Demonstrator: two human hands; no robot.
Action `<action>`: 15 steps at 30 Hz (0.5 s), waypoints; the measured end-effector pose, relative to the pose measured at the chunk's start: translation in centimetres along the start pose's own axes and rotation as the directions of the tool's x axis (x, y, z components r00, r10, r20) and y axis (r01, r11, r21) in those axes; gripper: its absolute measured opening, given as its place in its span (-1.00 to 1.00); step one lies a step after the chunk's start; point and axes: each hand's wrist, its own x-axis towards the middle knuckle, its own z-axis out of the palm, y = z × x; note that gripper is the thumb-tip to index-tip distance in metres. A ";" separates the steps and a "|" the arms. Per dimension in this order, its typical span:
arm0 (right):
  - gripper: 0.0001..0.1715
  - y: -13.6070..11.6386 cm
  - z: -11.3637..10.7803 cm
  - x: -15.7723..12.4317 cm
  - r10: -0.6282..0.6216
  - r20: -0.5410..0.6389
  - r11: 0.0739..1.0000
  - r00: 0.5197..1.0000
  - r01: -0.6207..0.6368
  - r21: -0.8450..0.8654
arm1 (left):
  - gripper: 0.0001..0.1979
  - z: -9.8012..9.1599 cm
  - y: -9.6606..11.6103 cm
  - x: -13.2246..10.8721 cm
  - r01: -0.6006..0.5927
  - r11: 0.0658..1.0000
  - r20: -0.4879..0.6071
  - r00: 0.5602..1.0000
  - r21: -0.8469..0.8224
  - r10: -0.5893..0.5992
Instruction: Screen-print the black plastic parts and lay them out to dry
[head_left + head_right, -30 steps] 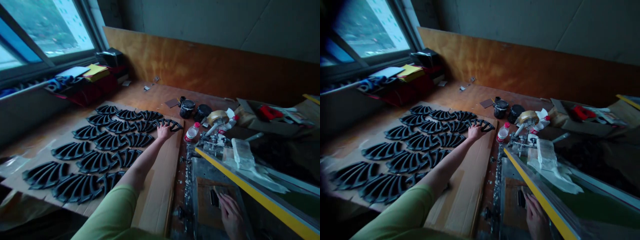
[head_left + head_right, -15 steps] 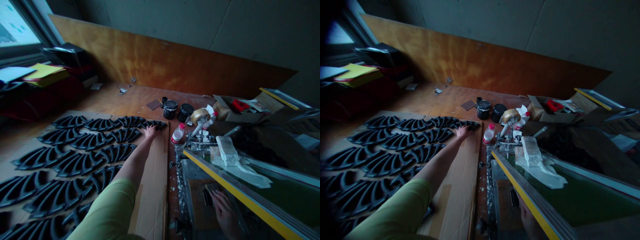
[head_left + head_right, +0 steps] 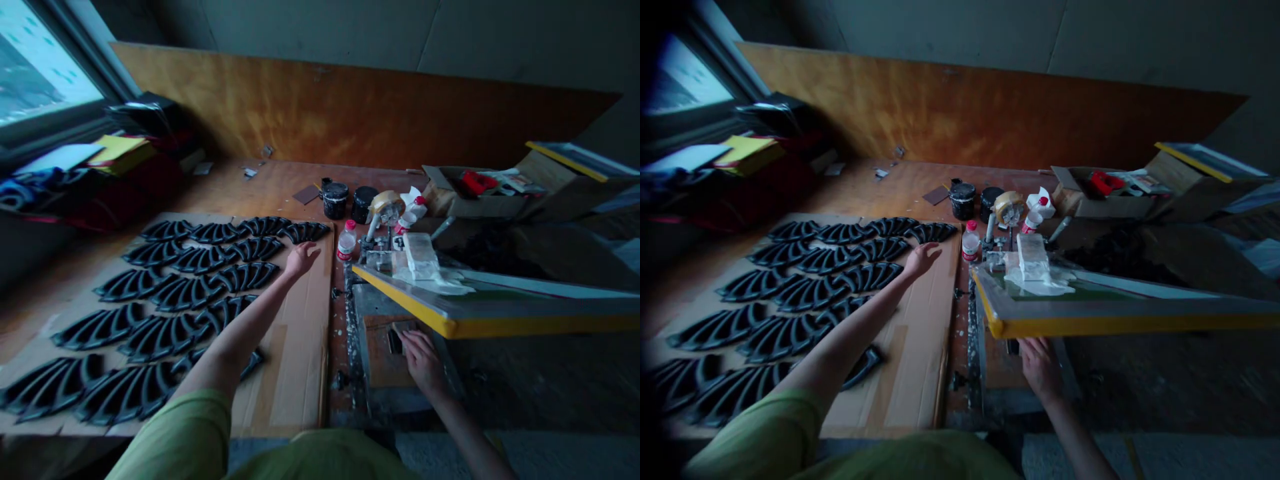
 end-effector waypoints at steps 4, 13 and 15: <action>-0.54 0.7 -0.6 0.3 -0.077 0.049 0.993 0.996 0.073 0.089 | -0.56 -1.8 4.6 -5.5 -0.031 0.926 -0.035 0.999 -0.377 0.020; -0.61 2.9 -2.1 2.3 -0.276 0.236 0.951 0.932 0.228 0.211 | -0.51 -4.2 19.1 -16.4 -0.077 0.694 -0.221 0.968 -0.716 -0.121; -0.63 3.2 -2.7 2.4 -0.301 0.234 0.938 0.925 0.243 0.245 | -0.55 -4.8 22.1 -18.4 -0.217 0.699 -0.415 0.901 -0.681 -0.125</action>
